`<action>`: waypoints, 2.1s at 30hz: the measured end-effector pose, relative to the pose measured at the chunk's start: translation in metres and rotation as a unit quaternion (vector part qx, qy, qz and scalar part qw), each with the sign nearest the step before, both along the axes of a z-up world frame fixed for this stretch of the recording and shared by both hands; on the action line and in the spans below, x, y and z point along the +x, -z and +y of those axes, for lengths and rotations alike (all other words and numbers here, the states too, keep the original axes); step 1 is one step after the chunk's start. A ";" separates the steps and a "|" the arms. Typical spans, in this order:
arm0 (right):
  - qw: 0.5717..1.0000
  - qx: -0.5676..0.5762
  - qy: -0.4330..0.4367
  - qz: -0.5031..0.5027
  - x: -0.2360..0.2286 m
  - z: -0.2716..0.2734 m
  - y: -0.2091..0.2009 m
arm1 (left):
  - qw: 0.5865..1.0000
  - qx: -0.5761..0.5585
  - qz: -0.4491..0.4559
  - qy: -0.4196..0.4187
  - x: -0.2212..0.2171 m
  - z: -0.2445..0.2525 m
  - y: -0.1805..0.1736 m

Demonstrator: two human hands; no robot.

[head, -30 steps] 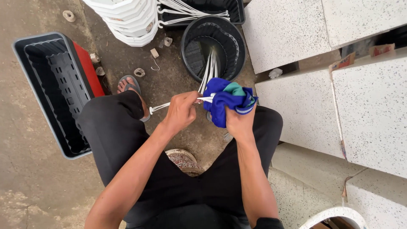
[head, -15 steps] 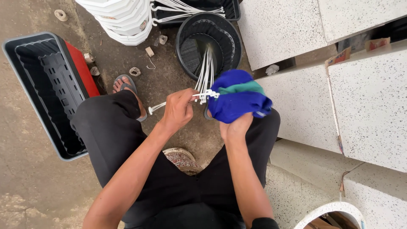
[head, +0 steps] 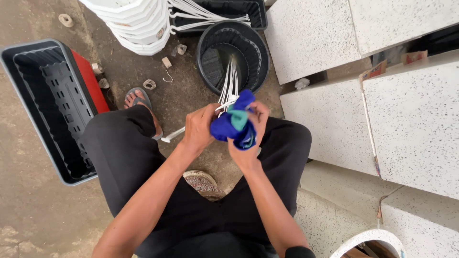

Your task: Cleaning white plastic pot hangers using a blue cloth while sitting on the floor.

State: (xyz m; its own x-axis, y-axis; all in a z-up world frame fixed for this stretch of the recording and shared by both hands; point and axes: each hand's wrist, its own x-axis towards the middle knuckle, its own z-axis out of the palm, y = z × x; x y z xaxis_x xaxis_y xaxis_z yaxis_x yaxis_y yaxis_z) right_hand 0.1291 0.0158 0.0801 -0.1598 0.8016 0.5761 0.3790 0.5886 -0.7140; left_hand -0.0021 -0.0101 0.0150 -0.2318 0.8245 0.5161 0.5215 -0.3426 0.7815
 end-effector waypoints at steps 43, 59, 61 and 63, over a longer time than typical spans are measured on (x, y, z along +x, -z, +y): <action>0.972 -0.234 0.036 -0.002 0.009 0.027 -0.023 | 0.986 0.155 0.044 -0.053 -0.004 0.010 0.008; 0.956 -0.287 -0.027 0.056 0.025 0.028 -0.019 | 0.984 0.164 -0.047 -0.044 -0.001 0.014 0.011; 0.954 -0.292 -0.030 0.062 0.027 0.026 -0.019 | 0.985 0.163 -0.030 -0.045 0.000 0.012 0.022; 0.951 -0.297 -0.037 0.074 0.031 0.028 -0.020 | 0.986 0.162 -0.009 -0.034 0.000 0.014 0.029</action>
State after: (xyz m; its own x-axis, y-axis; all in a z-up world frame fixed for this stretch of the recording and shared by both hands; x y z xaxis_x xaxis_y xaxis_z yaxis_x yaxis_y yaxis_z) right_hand 0.1599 0.0434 0.1004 -0.1811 0.9824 0.0453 0.2225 0.0857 -0.9712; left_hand -0.0018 0.0035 -0.0144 -0.2926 0.5985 0.7458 0.5399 -0.5403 0.6455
